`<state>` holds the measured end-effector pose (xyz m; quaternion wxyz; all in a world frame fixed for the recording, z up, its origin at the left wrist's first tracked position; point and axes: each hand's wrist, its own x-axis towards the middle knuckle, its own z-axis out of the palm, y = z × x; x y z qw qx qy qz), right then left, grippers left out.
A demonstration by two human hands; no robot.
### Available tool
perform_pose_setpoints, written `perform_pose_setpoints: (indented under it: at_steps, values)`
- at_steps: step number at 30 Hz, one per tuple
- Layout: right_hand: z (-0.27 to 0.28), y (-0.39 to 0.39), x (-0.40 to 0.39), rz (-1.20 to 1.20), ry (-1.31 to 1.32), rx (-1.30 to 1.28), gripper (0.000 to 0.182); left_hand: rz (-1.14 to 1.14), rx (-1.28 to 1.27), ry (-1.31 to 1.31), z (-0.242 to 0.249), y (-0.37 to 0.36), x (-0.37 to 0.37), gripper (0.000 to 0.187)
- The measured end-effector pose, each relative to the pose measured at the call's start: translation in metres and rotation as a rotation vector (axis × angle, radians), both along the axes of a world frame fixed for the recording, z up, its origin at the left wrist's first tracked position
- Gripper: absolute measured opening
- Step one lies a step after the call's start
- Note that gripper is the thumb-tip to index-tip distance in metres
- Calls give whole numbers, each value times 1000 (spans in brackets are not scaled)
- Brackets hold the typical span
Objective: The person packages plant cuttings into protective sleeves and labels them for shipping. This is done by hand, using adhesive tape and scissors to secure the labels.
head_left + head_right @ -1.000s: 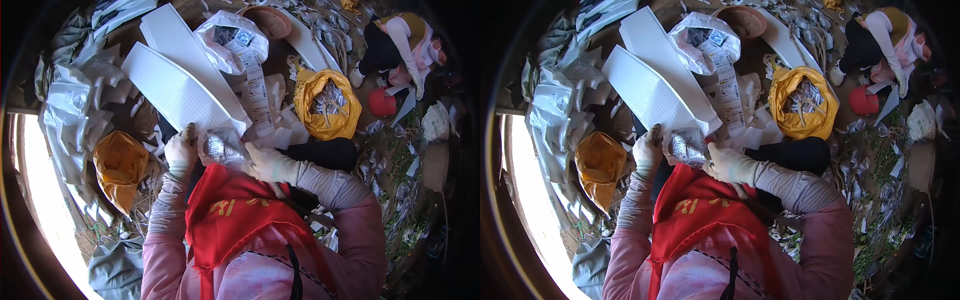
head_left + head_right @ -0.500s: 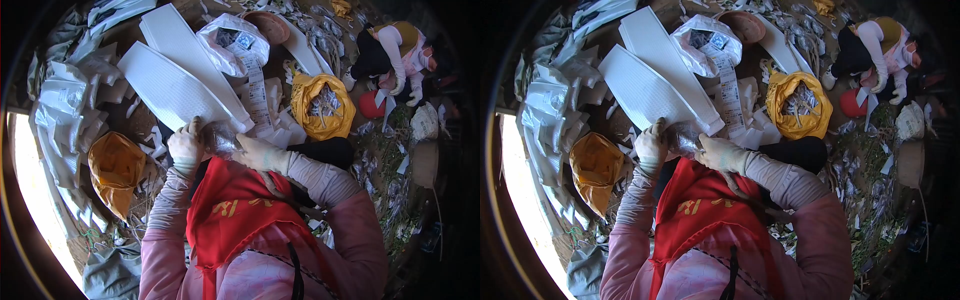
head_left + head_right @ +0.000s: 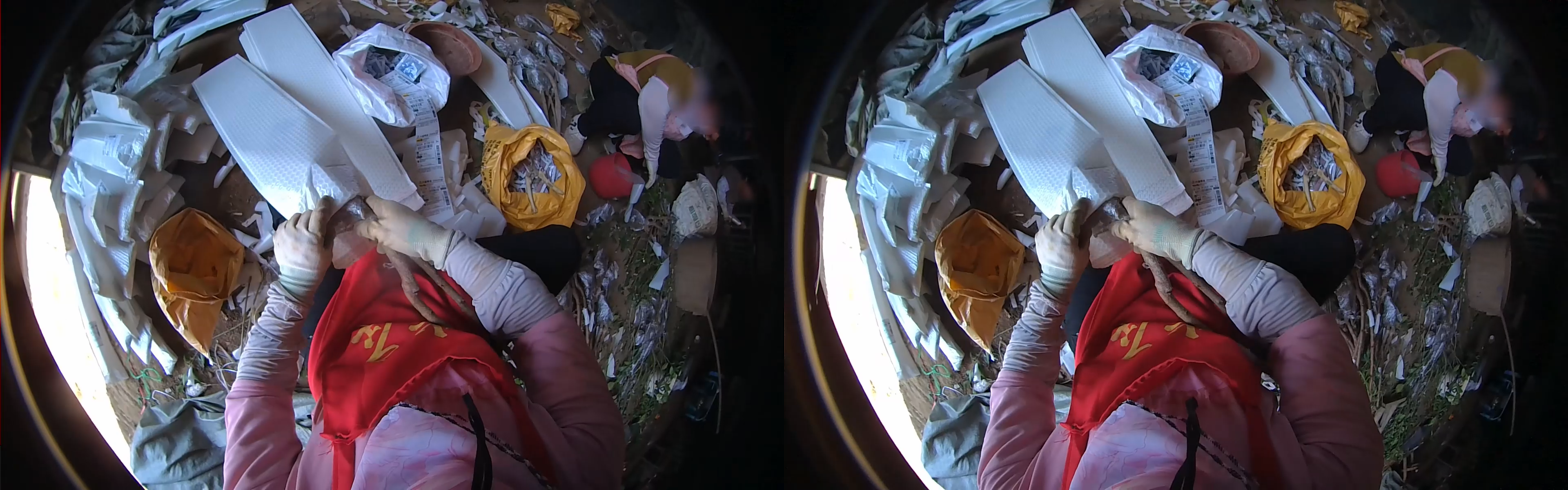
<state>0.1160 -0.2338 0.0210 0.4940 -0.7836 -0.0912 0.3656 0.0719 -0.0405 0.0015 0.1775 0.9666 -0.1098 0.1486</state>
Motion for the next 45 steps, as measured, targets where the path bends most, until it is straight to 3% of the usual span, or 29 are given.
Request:
perform_pose_setpoints:
  at_steps: [2, 4, 6, 7, 8, 9, 10, 11, 12, 14, 16, 17, 18, 19, 20, 22, 24, 27, 28, 30, 31, 32, 34, 35, 38, 39, 42, 44, 45]
  values:
    - [-22, 4, 7, -51, -96, 198, 34, 88, -93, -119, -11, 7, -4, 53]
    - [-12, 10, 12, -39, -79, 195, 32, 390, -223, -208, -2, -13, -11, 59]
    - [-5, 17, 18, -13, 9, 127, 30, 466, -1029, 353, -52, -4, -10, 55]
    - [-8, 23, 22, -6, 62, 113, 30, 448, -1595, 716, -52, -2, -10, 46]
    - [-13, 30, 26, 2, 119, 101, 29, 413, -1613, 743, -61, -2, -14, 41]
    - [-56, 37, 38, 33, -32, 6, 26, 377, -1629, 773, -78, -2, -20, 37]
    - [-56, 41, 50, 91, -56, -26, 26, 340, -1645, 807, -87, -6, -23, 32]
    - [-55, 43, 59, 145, -71, -58, 26, 282, -1653, 784, -57, -20, -27, 20]
    - [-53, 46, 61, 197, -85, -88, 27, 206, -1587, 827, -62, -18, -31, 15]
    - [-31, 47, 58, 80, 26, 13, 31, 109, -1787, 935, -75, -2, -26, 14]
    - [-5, 36, 42, -92, 170, 255, 33, 248, -1996, 846, -53, -10, -24, 17]
    - [2, 22, 31, -42, 62, 402, 39, 111, -1386, 578, -51, -6, -27, 21]
    - [18, 0, 16, -92, 127, 408, 45, -60, -953, 429, -53, 1, -27, 25]
    - [17, -30, 5, -14, -97, 171, 46, -149, -544, 197, -55, 9, -27, 29]
    - [32, -61, -14, -48, -42, 215, 48, -23, -881, 429, -61, 2, -28, 23]
    - [63, -127, -62, -7, -211, 41, 48, 325, -1705, 790, -68, -10, -29, 15]
    - [103, -170, -119, 30, -361, -224, 59, 277, -1627, 900, -62, -9, -32, 19]
    - [128, -210, -207, 18, -204, -512, 84, 333, -1325, 1024, -52, -1, -30, 23]
    - [135, -205, -228, -58, -6, -600, 91, 348, -1228, 987, -55, -1, -28, 25]
    - [111, -218, -270, 105, -54, -679, 97, 375, -1037, 894, -74, 6, -24, 28]
    - [103, -217, -280, 114, -110, -732, 95, 350, -608, 750, -80, 10, -16, 45]
    - [97, -217, -284, 124, -166, -785, 94, 343, -354, 581, -86, 9, -17, 53]
    - [95, -211, -268, -49, 138, -729, 90, 313, 150, 232, -45, -20, -12, 70]
    - [93, -209, -264, -131, 291, -692, 88, 214, 297, 256, -47, -22, -5, 89]
    - [76, -210, -278, -112, 261, -524, 86, 35, 505, 253, -46, -41, 15, 84]
    - [69, -212, -285, -103, 251, -474, 85, -27, 520, 66, -45, -46, 22, 70]
    - [48, -218, -318, -88, 136, -254, 78, -81, 471, 263, -95, -41, 48, 46]
    - [43, -222, -322, -150, 216, -231, 73, -29, 415, 418, -128, -39, 58, 34]
    - [40, -224, -323, -187, 251, -219, 70, -76, 528, 321, -110, -44, 58, 26]
